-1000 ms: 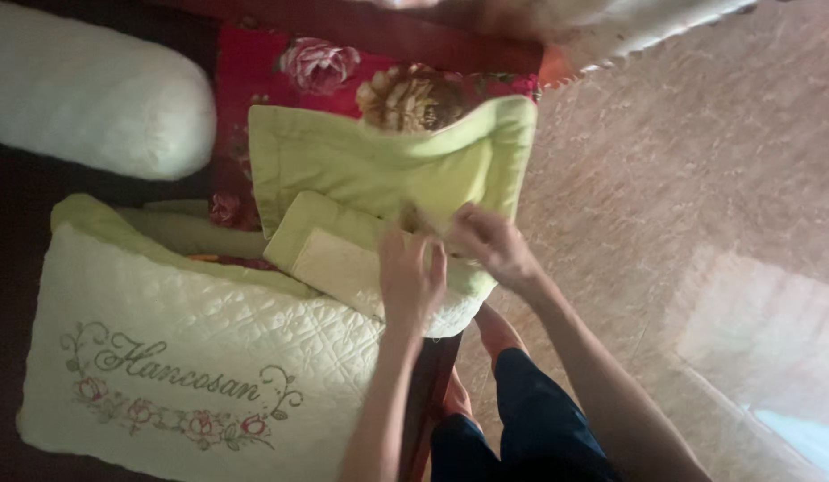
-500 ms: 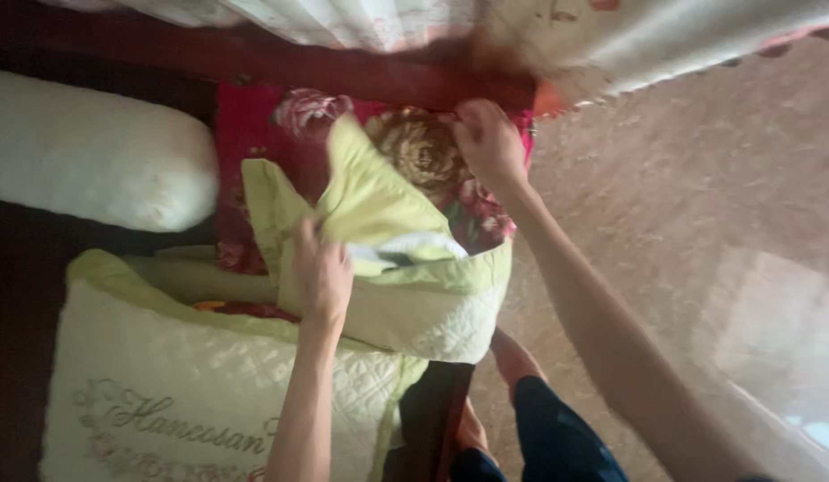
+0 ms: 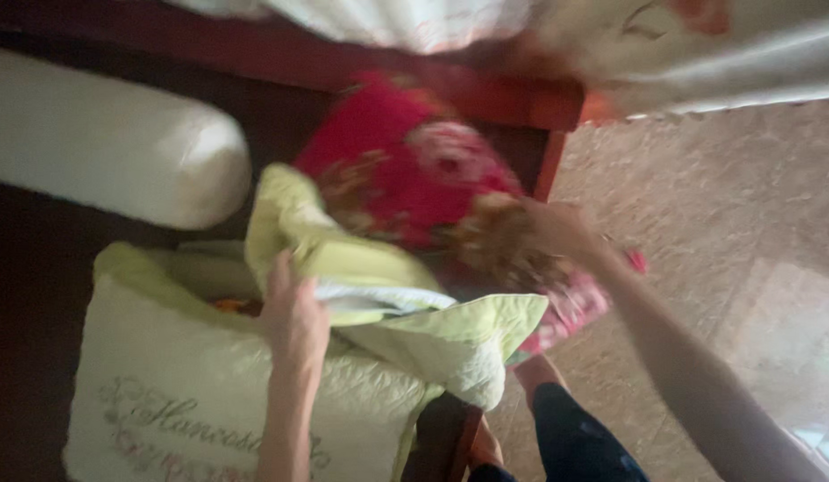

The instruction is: The person places a light green pillowcase onto a blue and white striped pillow, then onto a red floral pillow, smoothing and adjusting the fabric by hand. The pillows are handled one at a time and placed on a wooden surface.

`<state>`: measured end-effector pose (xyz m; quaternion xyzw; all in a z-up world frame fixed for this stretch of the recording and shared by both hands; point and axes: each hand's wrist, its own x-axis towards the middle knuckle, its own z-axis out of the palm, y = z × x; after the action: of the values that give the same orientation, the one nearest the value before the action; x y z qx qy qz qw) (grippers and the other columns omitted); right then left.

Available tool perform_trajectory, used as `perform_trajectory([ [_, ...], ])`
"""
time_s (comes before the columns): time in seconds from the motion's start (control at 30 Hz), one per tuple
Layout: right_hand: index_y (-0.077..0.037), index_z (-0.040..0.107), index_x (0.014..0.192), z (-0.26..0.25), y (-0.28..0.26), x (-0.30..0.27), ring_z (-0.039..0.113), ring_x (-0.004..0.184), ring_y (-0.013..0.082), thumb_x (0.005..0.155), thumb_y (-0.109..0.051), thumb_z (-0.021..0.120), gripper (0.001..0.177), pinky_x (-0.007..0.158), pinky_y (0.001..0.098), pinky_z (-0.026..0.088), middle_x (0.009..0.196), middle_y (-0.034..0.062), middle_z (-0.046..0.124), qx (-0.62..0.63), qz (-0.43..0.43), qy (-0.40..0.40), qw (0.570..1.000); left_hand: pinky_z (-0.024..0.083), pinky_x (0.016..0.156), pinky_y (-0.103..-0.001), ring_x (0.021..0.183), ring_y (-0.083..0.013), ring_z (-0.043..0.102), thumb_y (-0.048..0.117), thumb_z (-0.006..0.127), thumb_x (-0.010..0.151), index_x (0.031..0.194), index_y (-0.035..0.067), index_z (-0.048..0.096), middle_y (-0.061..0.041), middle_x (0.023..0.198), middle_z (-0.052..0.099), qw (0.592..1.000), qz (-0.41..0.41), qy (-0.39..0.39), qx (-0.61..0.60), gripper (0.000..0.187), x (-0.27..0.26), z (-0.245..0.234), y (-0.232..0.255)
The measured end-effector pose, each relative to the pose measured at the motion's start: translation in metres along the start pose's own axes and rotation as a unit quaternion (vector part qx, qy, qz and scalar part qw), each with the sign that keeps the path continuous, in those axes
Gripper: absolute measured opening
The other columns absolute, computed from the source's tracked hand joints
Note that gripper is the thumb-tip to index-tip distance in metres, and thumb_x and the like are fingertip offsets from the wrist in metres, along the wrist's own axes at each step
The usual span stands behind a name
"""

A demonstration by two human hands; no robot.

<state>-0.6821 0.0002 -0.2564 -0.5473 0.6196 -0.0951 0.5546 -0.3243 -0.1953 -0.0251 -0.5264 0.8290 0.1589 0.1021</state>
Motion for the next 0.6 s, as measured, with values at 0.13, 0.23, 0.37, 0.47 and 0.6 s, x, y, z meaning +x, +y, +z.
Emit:
perform_trajectory([
  [0.13,-0.001,0.023,0.168,-0.024,-0.005,0.016,0.072,0.100,0.0373,0.090,-0.039,0.070,0.099,0.083,0.0426,0.059,0.131,0.0249,0.065,-0.172,0.131,0.234,0.948,0.053,0.099,-0.048,0.125,-0.0390,0.057,0.001,0.069,0.083,0.102,0.001,0.074,-0.020,0.142,0.052,1.000,0.019,-0.003,0.001,0.020,0.016,0.001,0.016],
  [0.23,0.005,0.003,0.161,-0.052,-0.037,0.105,0.056,0.136,0.0378,0.087,-0.061,0.083,0.127,0.110,0.0548,0.039,0.152,0.0293,0.053,0.118,-0.013,0.371,0.921,0.052,0.098,-0.049,0.123,-0.0422,0.055,0.003,0.072,0.075,0.101,-0.002,0.073,-0.024,0.136,0.051,0.998,0.057,0.013,-0.023,0.026,0.031,0.000,0.034],
  [0.37,-0.006,0.015,0.161,-0.057,-0.107,0.181,0.063,0.112,0.0380,0.076,-0.065,0.089,0.127,0.099,0.0553,0.047,0.123,0.0242,0.066,0.035,0.141,0.320,0.936,0.050,0.099,-0.050,0.121,-0.0441,0.054,0.005,0.075,0.070,0.097,-0.004,0.072,-0.026,0.133,0.050,0.997,0.068,-0.028,-0.013,0.028,0.037,-0.030,0.035],
  [0.47,-0.015,0.045,0.153,-0.075,-0.133,0.142,0.069,0.089,0.0295,0.078,-0.049,0.084,0.091,0.079,0.0463,0.057,0.101,0.0142,0.075,0.153,0.116,0.277,0.942,0.048,0.097,-0.053,0.118,-0.0442,0.055,0.004,0.076,0.071,0.099,-0.003,0.072,-0.029,0.132,0.049,0.996,0.065,-0.047,0.032,0.030,0.035,-0.051,0.042],
  [0.6,-0.009,0.065,0.130,-0.123,-0.149,0.012,0.069,0.062,0.0203,0.084,-0.034,0.080,0.053,0.053,0.0350,0.060,0.084,0.0072,0.072,0.303,0.130,0.291,0.898,0.050,0.092,-0.053,0.112,-0.0460,0.055,-0.004,0.072,0.072,0.131,0.001,0.066,-0.028,0.122,0.051,0.996,0.064,0.040,0.052,0.059,0.021,-0.090,0.038],
])
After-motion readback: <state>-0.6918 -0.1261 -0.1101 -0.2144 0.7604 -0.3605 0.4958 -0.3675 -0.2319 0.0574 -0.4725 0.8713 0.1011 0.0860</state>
